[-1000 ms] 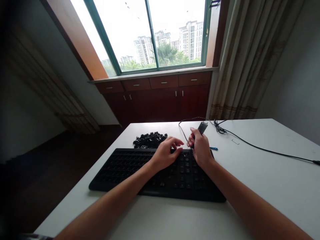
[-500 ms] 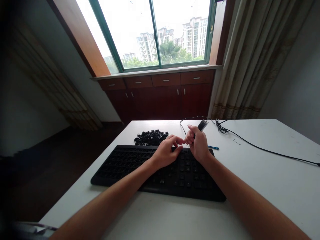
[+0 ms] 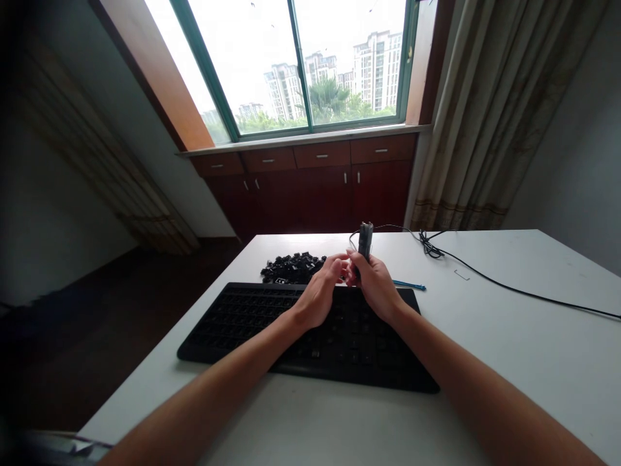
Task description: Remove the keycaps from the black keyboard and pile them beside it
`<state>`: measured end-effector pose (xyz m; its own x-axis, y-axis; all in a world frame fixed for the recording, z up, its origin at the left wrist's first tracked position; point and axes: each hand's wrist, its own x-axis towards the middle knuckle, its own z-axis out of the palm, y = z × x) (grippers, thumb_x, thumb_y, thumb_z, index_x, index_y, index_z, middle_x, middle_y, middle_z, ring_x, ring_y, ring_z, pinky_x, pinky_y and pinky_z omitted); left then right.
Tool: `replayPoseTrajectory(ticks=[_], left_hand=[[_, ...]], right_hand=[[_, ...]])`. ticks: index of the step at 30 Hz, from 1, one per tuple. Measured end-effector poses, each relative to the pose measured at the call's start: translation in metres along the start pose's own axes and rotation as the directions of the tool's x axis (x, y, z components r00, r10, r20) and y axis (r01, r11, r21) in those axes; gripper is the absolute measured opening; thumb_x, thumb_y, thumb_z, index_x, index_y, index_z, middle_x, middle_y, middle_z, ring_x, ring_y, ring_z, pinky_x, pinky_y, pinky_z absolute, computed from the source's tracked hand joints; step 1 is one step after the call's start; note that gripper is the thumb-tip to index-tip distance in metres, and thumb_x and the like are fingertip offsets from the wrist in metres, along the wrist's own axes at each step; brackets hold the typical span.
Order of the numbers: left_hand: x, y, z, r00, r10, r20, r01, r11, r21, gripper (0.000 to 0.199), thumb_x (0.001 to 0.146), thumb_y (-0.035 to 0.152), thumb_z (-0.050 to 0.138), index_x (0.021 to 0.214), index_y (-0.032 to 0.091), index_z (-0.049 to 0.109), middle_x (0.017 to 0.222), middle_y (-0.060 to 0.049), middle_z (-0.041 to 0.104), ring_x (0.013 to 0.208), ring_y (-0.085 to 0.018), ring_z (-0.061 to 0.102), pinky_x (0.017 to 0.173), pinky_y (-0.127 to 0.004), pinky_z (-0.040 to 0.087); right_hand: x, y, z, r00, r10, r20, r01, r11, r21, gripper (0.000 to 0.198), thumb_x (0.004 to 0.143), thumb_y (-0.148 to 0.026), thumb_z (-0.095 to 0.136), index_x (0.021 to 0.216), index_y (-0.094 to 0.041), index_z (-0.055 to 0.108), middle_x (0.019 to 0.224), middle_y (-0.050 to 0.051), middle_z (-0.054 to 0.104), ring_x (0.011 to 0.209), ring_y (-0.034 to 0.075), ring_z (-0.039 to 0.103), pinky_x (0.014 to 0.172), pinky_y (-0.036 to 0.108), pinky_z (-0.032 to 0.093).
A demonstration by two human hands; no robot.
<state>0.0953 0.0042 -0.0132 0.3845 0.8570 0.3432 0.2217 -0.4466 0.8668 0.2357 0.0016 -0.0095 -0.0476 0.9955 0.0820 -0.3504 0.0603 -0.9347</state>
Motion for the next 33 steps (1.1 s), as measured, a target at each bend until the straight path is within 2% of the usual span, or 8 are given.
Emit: replayPoseTrajectory(ticks=[3,6,9,14,19,23,28,33], left_hand=[[0.001,0.002,0.002,1.0,-0.019,0.009,0.019,0.999,-0.028,0.057,0.104,0.059,0.025,0.127,0.016,0.057,0.097,-0.006,0.072,0.095,-0.021,0.068,0.095,-0.035,0.052],[0.001,0.003,0.007,0.999,-0.025,-0.019,0.024,0.999,-0.044,0.059,0.102,0.062,0.033,0.128,0.016,0.058,0.115,-0.011,0.07,0.114,-0.026,0.064,0.104,-0.038,0.048],[0.0,0.004,0.017,0.998,-0.037,-0.052,0.034,0.998,-0.061,0.056,0.101,0.06,0.041,0.131,0.016,0.057,0.125,-0.013,0.067,0.117,-0.027,0.063,0.107,-0.04,0.047],[-0.004,0.005,0.033,0.991,-0.037,-0.131,0.031,0.998,-0.048,0.054,0.102,0.055,0.042,0.138,0.016,0.053,0.129,-0.015,0.065,0.119,-0.028,0.062,0.107,-0.041,0.047],[-0.006,0.006,0.035,0.993,-0.019,-0.114,0.014,0.999,-0.049,0.05,0.104,0.053,0.037,0.134,0.018,0.056,0.127,-0.013,0.065,0.117,-0.027,0.061,0.106,-0.039,0.047],[-0.005,0.007,0.032,0.993,-0.076,-0.092,0.067,0.993,-0.093,0.056,0.103,0.058,0.036,0.132,0.014,0.053,0.12,-0.013,0.066,0.113,-0.025,0.063,0.102,-0.036,0.048],[-0.002,0.012,0.014,0.998,-0.057,0.024,0.058,0.998,-0.025,0.059,0.106,0.055,0.021,0.114,0.014,0.061,0.106,-0.009,0.07,0.099,-0.022,0.065,0.094,-0.035,0.05],[0.0,0.006,-0.015,0.965,0.125,0.232,-0.188,0.944,0.27,0.031,0.096,0.041,0.058,0.117,0.019,0.065,0.107,-0.008,0.071,0.099,-0.022,0.066,0.093,-0.034,0.05]], right_hand=[[-0.002,0.004,0.008,0.999,-0.036,-0.006,0.035,0.989,-0.142,0.042,0.081,-0.058,0.072,0.069,-0.021,0.057,0.057,-0.003,0.048,0.054,0.013,0.041,0.053,0.027,0.039],[-0.002,0.008,0.015,0.992,-0.127,0.0,0.122,0.951,-0.283,0.04,0.083,-0.058,0.071,0.074,-0.021,0.059,0.065,-0.001,0.055,0.06,0.015,0.047,0.056,0.028,0.041],[-0.002,0.012,0.017,0.976,-0.218,-0.011,0.198,0.908,-0.37,0.039,0.087,-0.057,0.067,0.074,-0.021,0.06,0.069,0.001,0.059,0.065,0.018,0.051,0.06,0.03,0.043],[-0.007,0.014,0.015,0.957,-0.285,-0.059,0.238,0.883,-0.405,0.036,0.091,-0.055,0.063,0.075,-0.022,0.057,0.068,0.0,0.055,0.063,0.018,0.047,0.056,0.029,0.041],[-0.01,0.012,0.016,0.949,-0.311,-0.057,0.261,0.873,-0.413,0.038,0.092,-0.055,0.061,0.074,-0.022,0.054,0.065,-0.001,0.052,0.061,0.017,0.044,0.053,0.029,0.039],[-0.008,0.011,0.016,0.959,-0.274,-0.077,0.231,0.909,-0.347,0.043,0.089,-0.06,0.062,0.072,-0.022,0.052,0.064,-0.001,0.051,0.059,0.016,0.045,0.053,0.029,0.039],[-0.005,0.009,0.013,0.93,-0.213,-0.299,0.171,0.972,-0.16,0.05,0.086,-0.063,0.065,0.065,-0.022,0.046,0.055,-0.004,0.045,0.052,0.012,0.041,0.047,0.026,0.036],[-0.004,0.004,0.003,0.909,-0.195,-0.367,0.215,0.977,0.013,0.052,0.088,-0.059,0.066,0.061,-0.022,0.04,0.053,-0.007,0.037,0.045,0.009,0.034,0.043,0.023,0.033]])
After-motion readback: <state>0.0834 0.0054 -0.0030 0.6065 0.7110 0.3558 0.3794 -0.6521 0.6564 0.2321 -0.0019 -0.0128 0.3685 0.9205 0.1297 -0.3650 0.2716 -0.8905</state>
